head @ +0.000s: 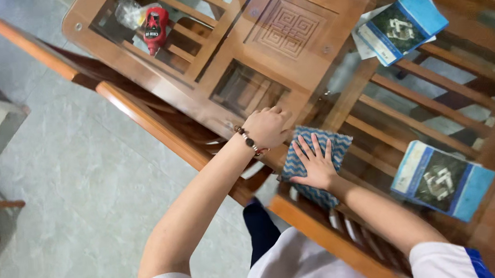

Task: The person wipes the surface of a glass-topped wooden dining table using a blue and white striped cloth. They move a wooden chair to access different areas and continue wiping around items on the table.

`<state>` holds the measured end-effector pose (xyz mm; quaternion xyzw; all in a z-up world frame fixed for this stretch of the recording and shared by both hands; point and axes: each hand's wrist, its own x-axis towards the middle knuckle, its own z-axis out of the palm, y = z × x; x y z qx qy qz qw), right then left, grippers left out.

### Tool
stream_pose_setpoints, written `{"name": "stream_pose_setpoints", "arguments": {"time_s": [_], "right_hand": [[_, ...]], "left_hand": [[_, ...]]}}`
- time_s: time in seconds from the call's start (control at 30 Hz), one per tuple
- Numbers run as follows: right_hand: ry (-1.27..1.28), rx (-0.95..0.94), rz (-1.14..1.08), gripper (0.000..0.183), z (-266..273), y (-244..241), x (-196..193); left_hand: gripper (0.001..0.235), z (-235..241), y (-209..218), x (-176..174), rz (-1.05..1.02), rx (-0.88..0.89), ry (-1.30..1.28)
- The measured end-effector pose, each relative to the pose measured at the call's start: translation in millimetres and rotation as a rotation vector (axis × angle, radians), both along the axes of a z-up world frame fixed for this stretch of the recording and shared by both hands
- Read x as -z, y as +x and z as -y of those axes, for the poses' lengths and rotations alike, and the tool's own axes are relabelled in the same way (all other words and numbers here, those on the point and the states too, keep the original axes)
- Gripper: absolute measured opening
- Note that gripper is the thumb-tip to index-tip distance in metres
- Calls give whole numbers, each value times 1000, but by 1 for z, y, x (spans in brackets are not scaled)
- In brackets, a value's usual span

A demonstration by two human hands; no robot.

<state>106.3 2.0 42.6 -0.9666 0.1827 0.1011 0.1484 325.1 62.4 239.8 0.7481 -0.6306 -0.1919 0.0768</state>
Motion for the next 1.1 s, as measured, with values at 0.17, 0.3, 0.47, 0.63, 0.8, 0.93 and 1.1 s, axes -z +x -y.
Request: {"name": "stream_pose_setpoints", "arguments": {"time_s": [0.17, 0.3, 0.47, 0.63, 0.8, 0.93, 1.1], "right_hand": [[-48, 0, -163, 109, -10, 85, 0], [262, 6, -233, 101, 16, 121, -6], [694, 162, -300, 81, 71, 58, -42], [815, 409, -221, 68, 76, -138, -141], [1026, 751, 102, 91, 8, -331, -179], [1080, 636, 1057, 101, -71, -406, -124], [777, 1279, 1555, 62, -108, -375, 3]], "left_hand": [[47, -50, 48, -43, -83, 93, -292], [49, -89, 45, -79, -267, 163, -348], [54, -99, -25, -96, -620, 253, -379], [59, -107, -71, -86, -564, 151, -570], [58, -148, -99, -28, -628, -92, -888], [68, -156, -113, 70, -808, -186, -887], [54, -110, -74, 191, -1239, -462, -563]]}}
